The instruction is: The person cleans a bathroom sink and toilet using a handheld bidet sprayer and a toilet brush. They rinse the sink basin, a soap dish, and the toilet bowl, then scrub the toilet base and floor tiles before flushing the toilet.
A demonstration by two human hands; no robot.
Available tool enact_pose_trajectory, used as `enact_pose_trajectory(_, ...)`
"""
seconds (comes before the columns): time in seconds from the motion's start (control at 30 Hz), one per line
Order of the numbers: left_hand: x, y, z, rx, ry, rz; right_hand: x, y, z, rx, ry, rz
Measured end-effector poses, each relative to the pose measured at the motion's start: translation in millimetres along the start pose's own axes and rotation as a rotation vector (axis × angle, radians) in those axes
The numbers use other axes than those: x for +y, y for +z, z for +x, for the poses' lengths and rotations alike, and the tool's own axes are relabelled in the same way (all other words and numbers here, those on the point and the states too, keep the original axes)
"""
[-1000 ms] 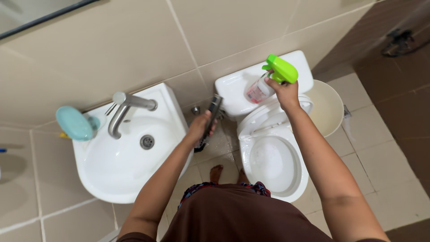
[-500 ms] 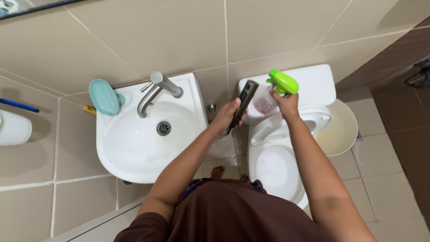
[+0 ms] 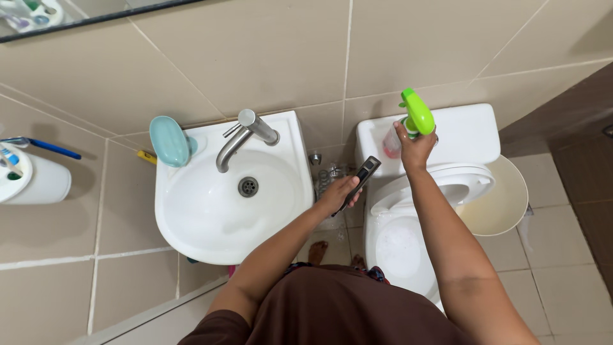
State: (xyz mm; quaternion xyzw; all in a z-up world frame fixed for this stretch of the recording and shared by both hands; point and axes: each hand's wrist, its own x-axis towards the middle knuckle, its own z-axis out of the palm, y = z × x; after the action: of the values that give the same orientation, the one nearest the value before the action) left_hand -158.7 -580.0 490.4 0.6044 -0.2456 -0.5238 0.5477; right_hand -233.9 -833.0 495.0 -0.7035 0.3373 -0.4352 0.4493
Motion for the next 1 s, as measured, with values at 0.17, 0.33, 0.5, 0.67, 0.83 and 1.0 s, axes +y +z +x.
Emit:
enact_pose_trajectory(0.17, 7.9, 6.7, 9.8, -0.053, 0.052, -0.085, 3.3, -18.5, 16.6, -0.172, -0.083, 0.041)
enact_pose_trajectory(0.33, 27.7, 10.8, 4.1, -0.145, -0.007, -0.002, 19.1, -89.2, -37.4, -0.243, -0.15, -0.674)
enact_pose_trajectory(0.5, 27.7, 53.2, 22.1, -0.298, -0.087, -0.101, 34.2, -120.4, -107.6, -0.193, 0.131, -0.782)
enact_pose_trajectory(0.67, 18.0, 92.9, 25.3, -0.447, -0.223, 0.071, 10.7, -156.4, -194.6, 0.089, 0.174, -0.71)
enact_pose_trajectory(0.83, -14.4, 115.7, 22.2, -0.569, -0.319, 0.054, 47.7, -195.4, -306.6, 0.427, 0.515, -0.55)
enact_pose_trajectory(1.0, -58.2, 147.1, 12.8, -0.627, -0.353, 0.047, 123.4, -231.7, -402.4, 0.59, 0.948, -0.429)
